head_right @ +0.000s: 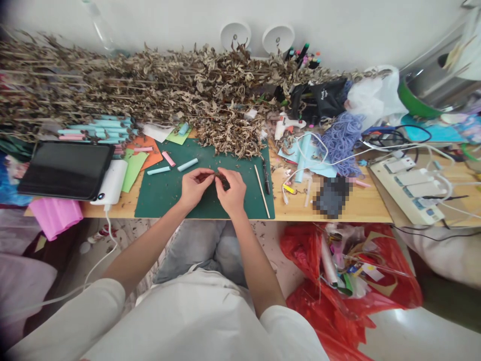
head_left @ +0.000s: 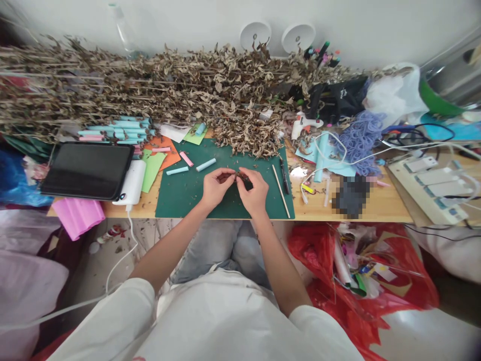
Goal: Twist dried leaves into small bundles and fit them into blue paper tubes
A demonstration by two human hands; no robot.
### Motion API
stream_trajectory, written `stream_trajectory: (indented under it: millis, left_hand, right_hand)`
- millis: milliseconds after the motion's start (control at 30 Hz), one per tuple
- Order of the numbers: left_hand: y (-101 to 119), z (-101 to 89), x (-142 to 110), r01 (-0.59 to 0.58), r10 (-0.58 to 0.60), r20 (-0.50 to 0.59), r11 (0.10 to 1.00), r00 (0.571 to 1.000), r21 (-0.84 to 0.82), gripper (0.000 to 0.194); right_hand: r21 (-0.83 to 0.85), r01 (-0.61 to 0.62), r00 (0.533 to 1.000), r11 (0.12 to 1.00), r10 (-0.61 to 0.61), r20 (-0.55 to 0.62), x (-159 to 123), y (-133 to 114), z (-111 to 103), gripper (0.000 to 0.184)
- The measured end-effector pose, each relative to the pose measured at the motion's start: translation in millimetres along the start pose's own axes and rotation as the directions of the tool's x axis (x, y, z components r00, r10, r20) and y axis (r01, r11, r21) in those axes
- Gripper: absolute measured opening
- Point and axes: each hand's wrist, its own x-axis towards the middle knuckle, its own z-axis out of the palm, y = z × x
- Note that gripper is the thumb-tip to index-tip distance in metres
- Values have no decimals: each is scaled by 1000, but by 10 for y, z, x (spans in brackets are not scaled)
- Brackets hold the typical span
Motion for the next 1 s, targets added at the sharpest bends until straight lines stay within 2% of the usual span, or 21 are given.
stream_trajectory:
  millis: [267, 533, 633, 733, 833, 1000]
  left_hand:
    - [38, -1, -8, 14, -15, 39, 999, 999, 29, 18]
    - [35, 31, -36, -15, 10, 50, 995, 999, 104, 13]
    - [35, 31, -43, -18, 16, 19, 992, 1000, 126, 12]
    - [31, 21, -37, -21, 22, -5, 993, 1000, 113, 13]
    - [21, 7, -17, -29, 30, -7, 997, 1000, 74, 15]
    - [19, -12, 6, -98, 98, 0, 994, 995, 57, 16]
  right_hand:
    - [45, -8, 1000, 999, 8, -4, -22, 14, 11, 14]
    - [-34, -14, 1000, 999, 14, 7, -37, 8, 31, 9]
    - [-61, -20, 999, 998, 18, -36, -36, 30, 40, 9]
    - [-78, -9, 996, 997, 2, -84, -35, 56, 48, 10]
    - [-82, 42, 996, 996, -49, -80, -40, 75, 57, 13]
    - [-109, 12, 997, 994, -20, -74, -32, 53, 36, 15]
